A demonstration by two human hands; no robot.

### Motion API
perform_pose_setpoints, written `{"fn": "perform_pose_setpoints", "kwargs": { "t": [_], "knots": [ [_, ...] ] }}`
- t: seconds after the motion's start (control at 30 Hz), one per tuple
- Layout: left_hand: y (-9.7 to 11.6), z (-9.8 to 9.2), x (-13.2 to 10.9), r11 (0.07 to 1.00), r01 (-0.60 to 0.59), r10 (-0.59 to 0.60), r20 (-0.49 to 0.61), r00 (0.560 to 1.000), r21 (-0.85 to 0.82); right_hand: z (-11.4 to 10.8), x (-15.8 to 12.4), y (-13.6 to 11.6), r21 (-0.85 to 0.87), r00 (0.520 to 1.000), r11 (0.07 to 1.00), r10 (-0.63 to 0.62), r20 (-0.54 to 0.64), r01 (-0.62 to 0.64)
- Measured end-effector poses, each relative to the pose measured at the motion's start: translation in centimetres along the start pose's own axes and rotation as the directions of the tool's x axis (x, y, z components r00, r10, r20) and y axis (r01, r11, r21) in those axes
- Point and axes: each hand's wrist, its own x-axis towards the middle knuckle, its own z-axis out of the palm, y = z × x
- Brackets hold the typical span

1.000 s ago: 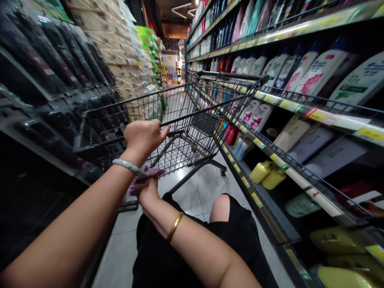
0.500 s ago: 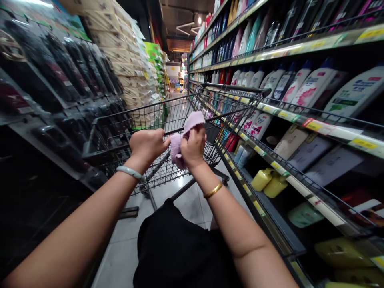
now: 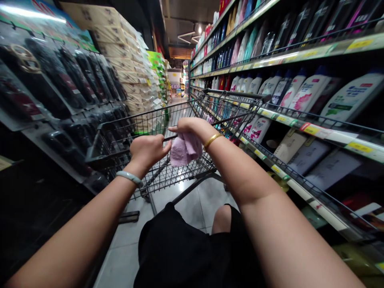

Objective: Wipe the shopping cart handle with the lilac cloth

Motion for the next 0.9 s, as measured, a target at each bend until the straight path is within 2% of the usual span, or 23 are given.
{"fn": "perform_pose_setpoints", "kwargs": {
  "t": [0.03,0.07,0.1,0.13,0.23,0.33,0.4,0.47,0.63,0.7,0.77,0.9],
  "knots": [
    [0.0,0.0,0.0,1.000,0.001,-0.001,-0.004,1.000,0.002,-0.2,-0.5,-0.3,-0.011,0.985,0.999,0.040,0.171,-0.039],
    [-0.1,-0.1,-0.1,1.000,0.000,0.000,-0.009,1.000,0.004,-0.3,-1.1,-0.7,-0.037,0.947,0.997,0.080,0.310,-0.072],
    [-0.1,-0.1,-0.1,1.000,-0.004,0.004,-0.014,1.000,0.009,-0.4,-1.9,-0.8,-0.068,0.913,0.994,0.107,0.393,-0.087],
    [-0.2,-0.2,-0.1,1.000,-0.008,0.008,-0.018,1.000,0.017,-0.4,-2.6,-0.8,-0.094,0.914,0.993,0.104,0.393,-0.073],
    [-0.6,-0.3,-0.2,0.999,-0.024,0.025,-0.021,0.999,0.035,-0.1,-4.7,0.5,-0.191,0.991,0.981,-0.013,0.132,0.038],
    [-0.9,-0.4,-0.3,0.999,-0.032,0.033,-0.009,0.999,0.033,0.1,-5.7,2.9,-0.283,0.999,0.959,-0.044,-0.032,0.033],
    [-1.0,-0.5,-0.3,0.999,-0.031,0.031,0.004,1.000,0.032,0.2,-6.0,4.0,-0.303,0.997,0.953,0.005,-0.080,-0.029],
    [-1.2,-0.4,-0.3,0.999,-0.029,0.028,0.013,1.000,0.037,0.4,-6.2,3.9,-0.286,0.994,0.957,0.018,-0.111,-0.049],
    [-2.3,-0.3,0.0,0.997,-0.021,0.020,0.015,1.000,0.078,1.5,-6.7,1.4,-0.253,0.974,0.953,-0.200,-0.110,0.167],
    [-3.0,-0.2,0.0,0.996,-0.022,0.021,0.017,1.000,0.090,1.4,-6.8,1.5,-0.257,0.969,0.946,-0.229,-0.095,0.198],
    [-3.7,-0.3,-0.1,0.994,-0.032,0.031,0.019,0.999,0.100,0.7,-6.9,2.8,-0.258,0.976,0.957,-0.172,-0.135,0.133],
    [-5.1,-0.4,-0.3,0.991,-0.035,0.031,0.031,0.999,0.131,-1.8,-7.8,7.4,-0.274,0.962,0.951,0.068,-0.263,-0.142]
  ]
}}
